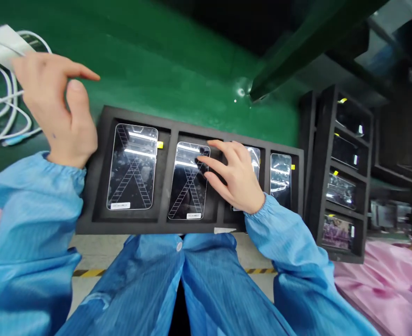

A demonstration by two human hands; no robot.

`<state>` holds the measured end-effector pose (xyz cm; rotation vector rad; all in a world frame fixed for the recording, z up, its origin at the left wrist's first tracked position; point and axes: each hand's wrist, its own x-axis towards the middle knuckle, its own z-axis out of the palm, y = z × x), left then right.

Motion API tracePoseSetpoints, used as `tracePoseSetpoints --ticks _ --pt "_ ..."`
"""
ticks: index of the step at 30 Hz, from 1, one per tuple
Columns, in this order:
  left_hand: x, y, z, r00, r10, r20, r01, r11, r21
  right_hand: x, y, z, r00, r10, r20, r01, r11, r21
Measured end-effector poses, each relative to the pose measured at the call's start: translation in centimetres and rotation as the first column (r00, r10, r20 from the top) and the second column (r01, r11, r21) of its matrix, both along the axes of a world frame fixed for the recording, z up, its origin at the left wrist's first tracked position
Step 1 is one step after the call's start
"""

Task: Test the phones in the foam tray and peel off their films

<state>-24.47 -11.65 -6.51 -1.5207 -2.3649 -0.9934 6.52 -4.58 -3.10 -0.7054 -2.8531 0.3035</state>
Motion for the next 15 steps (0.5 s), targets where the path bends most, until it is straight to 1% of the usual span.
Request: tracePoseSetpoints --ticks 2,4,6,9,11,13,14,15 --pt "-0.2 0.8 -0.2 0.999 -0.037 -0.015 0.038 0.998 0.043 -1.1 0.7 -0.2 1.000 0.013 0.011 -0.013 1.000 0.016" --pt "-0.9 2.5 -0.4 0.999 -0.035 0.012 0.035 0.998 0.043 -2.1 1.0 -0.4 0.999 0.005 0.033 -0.006 1.000 0.028" --pt "-1.7 4.5 -0.5 0.998 -0.062 0.018 0.061 0.997 0.049 -2.8 1.2 -0.5 0.998 0.002 0.061 -0.004 0.999 0.035" --pt "-2.6 6.7 -0.7 0.998 -0.064 -0.013 0.064 0.997 0.041 -3.7 1.3 -0.5 0.996 0.029 0.084 -0.033 0.998 0.051" --pt "-2.9 7.0 -0.9 0.998 -0.047 -0.048 0.049 0.998 0.027 -4.3 1.3 -0.4 0.996 0.042 0.084 -0.048 0.996 0.073" --pt "-3.2 6.7 -0.9 0.996 -0.019 -0.092 0.019 1.000 -0.002 -4.7 1.4 -0.4 0.995 0.047 0.092 -0.055 0.994 0.092" --pt "-3.3 6.4 -0.8 0.993 -0.002 -0.116 -0.005 0.998 -0.066 -4.8 1.4 -0.4 0.994 0.047 0.098 -0.057 0.994 0.098" --pt "-3.4 6.2 -0.7 0.991 0.005 -0.137 -0.028 0.986 -0.164 -4.9 1.4 -0.4 0.993 0.048 0.108 -0.059 0.993 0.103"
